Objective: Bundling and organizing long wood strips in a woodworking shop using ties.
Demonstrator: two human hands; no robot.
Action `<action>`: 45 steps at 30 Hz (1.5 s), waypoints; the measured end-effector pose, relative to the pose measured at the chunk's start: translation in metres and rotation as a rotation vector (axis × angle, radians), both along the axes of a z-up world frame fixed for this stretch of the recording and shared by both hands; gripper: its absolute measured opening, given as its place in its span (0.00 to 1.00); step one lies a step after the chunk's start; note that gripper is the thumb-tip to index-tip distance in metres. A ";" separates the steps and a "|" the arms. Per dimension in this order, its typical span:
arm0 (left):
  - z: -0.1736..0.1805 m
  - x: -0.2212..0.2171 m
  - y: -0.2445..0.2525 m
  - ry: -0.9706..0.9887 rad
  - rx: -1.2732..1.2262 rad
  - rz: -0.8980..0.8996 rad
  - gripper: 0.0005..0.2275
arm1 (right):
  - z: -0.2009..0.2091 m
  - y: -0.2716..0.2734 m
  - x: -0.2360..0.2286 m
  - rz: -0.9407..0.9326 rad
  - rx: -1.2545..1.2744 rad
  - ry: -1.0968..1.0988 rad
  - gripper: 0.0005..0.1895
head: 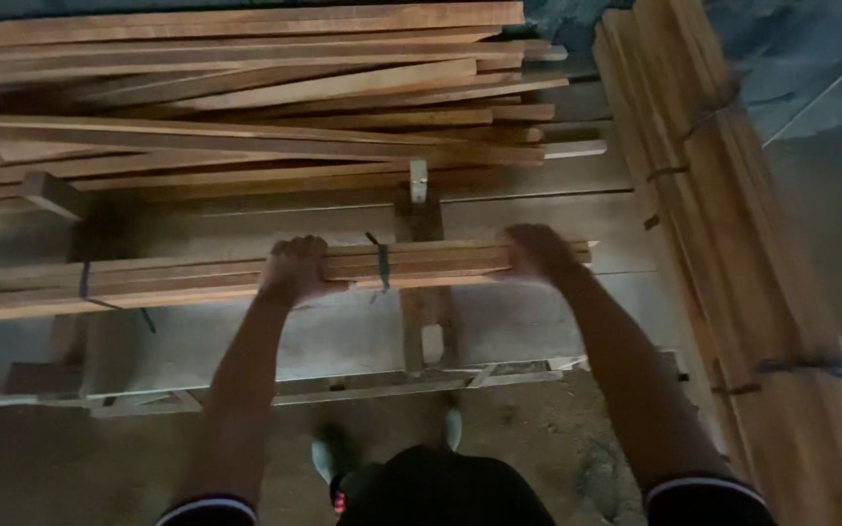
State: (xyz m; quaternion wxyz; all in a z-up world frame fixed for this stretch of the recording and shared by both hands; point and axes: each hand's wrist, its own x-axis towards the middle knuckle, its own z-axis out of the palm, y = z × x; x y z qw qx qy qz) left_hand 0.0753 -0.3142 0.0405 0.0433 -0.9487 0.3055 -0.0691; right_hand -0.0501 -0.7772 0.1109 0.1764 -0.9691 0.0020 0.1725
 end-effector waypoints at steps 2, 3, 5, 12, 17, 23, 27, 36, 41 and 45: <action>0.011 -0.006 -0.003 0.049 -0.034 -0.001 0.43 | 0.036 -0.018 -0.023 0.110 -0.298 -0.046 0.41; 0.029 -0.008 -0.016 0.052 -0.034 0.003 0.43 | 0.040 -0.017 -0.024 0.115 -0.298 -0.044 0.41; 0.063 -0.015 -0.041 0.452 0.139 0.162 0.46 | 0.045 -0.014 -0.027 0.136 -0.355 -0.068 0.40; -0.004 -0.025 -0.159 0.434 -0.207 -0.177 0.49 | 0.040 -0.021 -0.024 0.101 -0.377 -0.120 0.57; 0.038 -0.043 -0.185 0.281 0.001 -0.150 0.31 | 0.015 -0.034 -0.008 0.103 -0.286 -0.024 0.49; 0.037 -0.048 -0.187 0.259 -0.001 -0.192 0.40 | 0.030 -0.029 -0.006 0.146 -0.312 0.031 0.38; 0.035 -0.047 -0.181 0.367 -0.015 -0.209 0.39 | 0.023 -0.034 -0.009 0.190 -0.255 0.007 0.48; 0.051 -0.044 -0.183 0.431 0.124 -0.238 0.38 | 0.018 -0.037 -0.007 0.234 -0.239 -0.004 0.44; 0.064 -0.048 -0.184 0.467 0.044 -0.184 0.37 | 0.026 -0.034 -0.008 0.206 -0.292 -0.010 0.42; 0.045 -0.045 -0.171 0.390 0.010 -0.197 0.36 | 0.035 -0.018 -0.012 0.124 -0.298 0.005 0.47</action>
